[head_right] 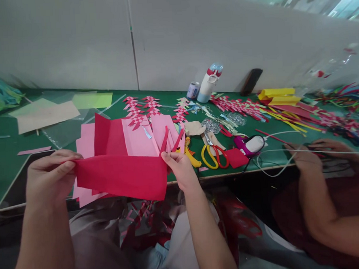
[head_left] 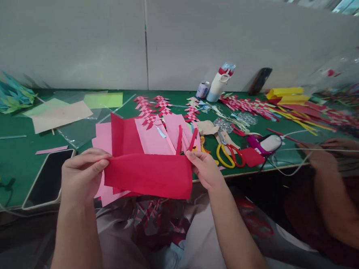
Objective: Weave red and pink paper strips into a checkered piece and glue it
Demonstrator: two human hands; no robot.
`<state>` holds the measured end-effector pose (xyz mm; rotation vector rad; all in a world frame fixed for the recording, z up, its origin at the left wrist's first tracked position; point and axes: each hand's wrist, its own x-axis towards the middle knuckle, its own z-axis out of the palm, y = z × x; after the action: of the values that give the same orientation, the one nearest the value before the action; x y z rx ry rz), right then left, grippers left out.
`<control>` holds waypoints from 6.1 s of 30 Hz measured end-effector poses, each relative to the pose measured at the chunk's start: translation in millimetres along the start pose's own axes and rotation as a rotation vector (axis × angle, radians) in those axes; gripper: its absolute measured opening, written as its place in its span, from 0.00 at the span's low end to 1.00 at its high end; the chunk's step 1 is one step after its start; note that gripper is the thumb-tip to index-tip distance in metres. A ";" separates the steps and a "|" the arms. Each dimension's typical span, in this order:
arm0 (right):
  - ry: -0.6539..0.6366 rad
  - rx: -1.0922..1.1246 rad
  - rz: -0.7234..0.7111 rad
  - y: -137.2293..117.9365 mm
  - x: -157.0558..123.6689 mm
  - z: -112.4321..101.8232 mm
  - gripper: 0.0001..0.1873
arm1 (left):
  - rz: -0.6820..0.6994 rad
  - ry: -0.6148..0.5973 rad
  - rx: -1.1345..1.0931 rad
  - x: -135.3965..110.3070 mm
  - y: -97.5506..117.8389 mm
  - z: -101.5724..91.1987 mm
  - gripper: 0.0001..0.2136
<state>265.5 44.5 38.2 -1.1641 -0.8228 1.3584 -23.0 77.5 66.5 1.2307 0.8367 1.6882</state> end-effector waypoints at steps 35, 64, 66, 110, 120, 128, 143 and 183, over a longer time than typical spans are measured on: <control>-0.253 -0.942 -0.811 -36.6 -21.6 82.8 0.06 | 0.139 -0.047 0.368 -22.0 -0.8 29.6 0.06; -0.403 -0.926 -0.485 -37.3 -9.6 44.1 0.06 | -0.282 -0.167 0.373 -4.5 6.5 -5.0 0.06; -0.400 -0.933 -0.456 -37.1 -9.3 38.6 0.06 | -0.319 -0.144 0.374 -2.3 7.0 -10.4 0.07; -0.584 -0.583 -0.113 -17.2 8.6 41.4 0.20 | -0.665 -0.479 0.323 -2.1 4.7 10.1 0.19; -0.663 -0.398 -0.038 -12.3 34.3 71.0 0.14 | -0.649 -0.549 0.358 -4.7 1.1 13.7 0.17; -0.641 -0.267 0.006 -1.5 40.3 74.9 0.15 | -0.547 -0.558 0.611 -7.3 1.2 19.5 0.12; -0.583 -0.148 -0.063 -2.4 33.6 76.2 0.14 | -0.585 -0.267 0.387 -14.8 -6.0 30.8 0.07; -0.489 -0.169 0.001 5.0 32.5 74.1 0.18 | -0.659 -0.302 0.408 -13.9 -10.8 23.3 0.12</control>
<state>196.7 86.3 47.8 -0.9663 -1.3049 1.6261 4.0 69.8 58.5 1.2447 1.2620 0.8060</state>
